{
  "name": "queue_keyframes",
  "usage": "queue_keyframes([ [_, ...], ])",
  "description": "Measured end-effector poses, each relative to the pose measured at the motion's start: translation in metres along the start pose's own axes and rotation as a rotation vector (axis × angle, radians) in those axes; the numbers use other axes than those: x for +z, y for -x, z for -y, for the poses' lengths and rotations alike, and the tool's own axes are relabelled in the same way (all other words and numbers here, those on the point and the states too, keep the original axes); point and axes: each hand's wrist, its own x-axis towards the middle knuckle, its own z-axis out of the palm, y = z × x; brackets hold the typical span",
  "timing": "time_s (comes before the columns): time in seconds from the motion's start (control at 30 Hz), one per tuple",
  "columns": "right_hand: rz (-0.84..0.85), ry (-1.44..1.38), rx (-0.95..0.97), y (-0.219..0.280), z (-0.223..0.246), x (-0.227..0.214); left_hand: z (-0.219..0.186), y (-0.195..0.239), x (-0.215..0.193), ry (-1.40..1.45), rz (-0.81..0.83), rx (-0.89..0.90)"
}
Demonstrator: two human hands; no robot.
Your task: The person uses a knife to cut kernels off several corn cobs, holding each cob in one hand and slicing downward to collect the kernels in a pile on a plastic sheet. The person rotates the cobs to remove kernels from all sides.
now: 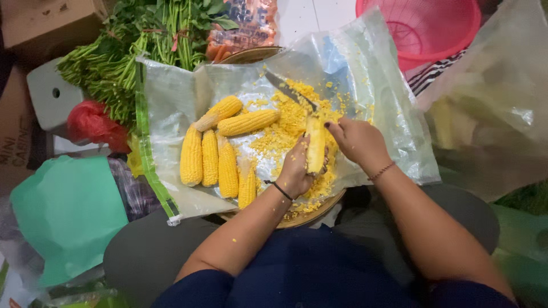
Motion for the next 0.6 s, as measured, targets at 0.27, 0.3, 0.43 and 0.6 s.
queue_keyframes([
  [0.27,0.159,-0.045,-0.06,0.036,0.028,0.002,-0.048,-0.035,-0.039,0.021,-0.159,0.276],
  [0.3,0.201,-0.033,-0.055,0.041,0.033,0.004,-0.053,-0.037,-0.046,0.048,-0.141,0.31],
  [0.43,0.222,-0.047,-0.074,0.044,0.043,0.007,-0.065,-0.042,-0.059,0.151,-0.25,0.328],
  [0.6,0.144,-0.033,-0.088,0.035,0.044,0.009,-0.049,-0.046,-0.053,0.095,-0.201,0.321],
])
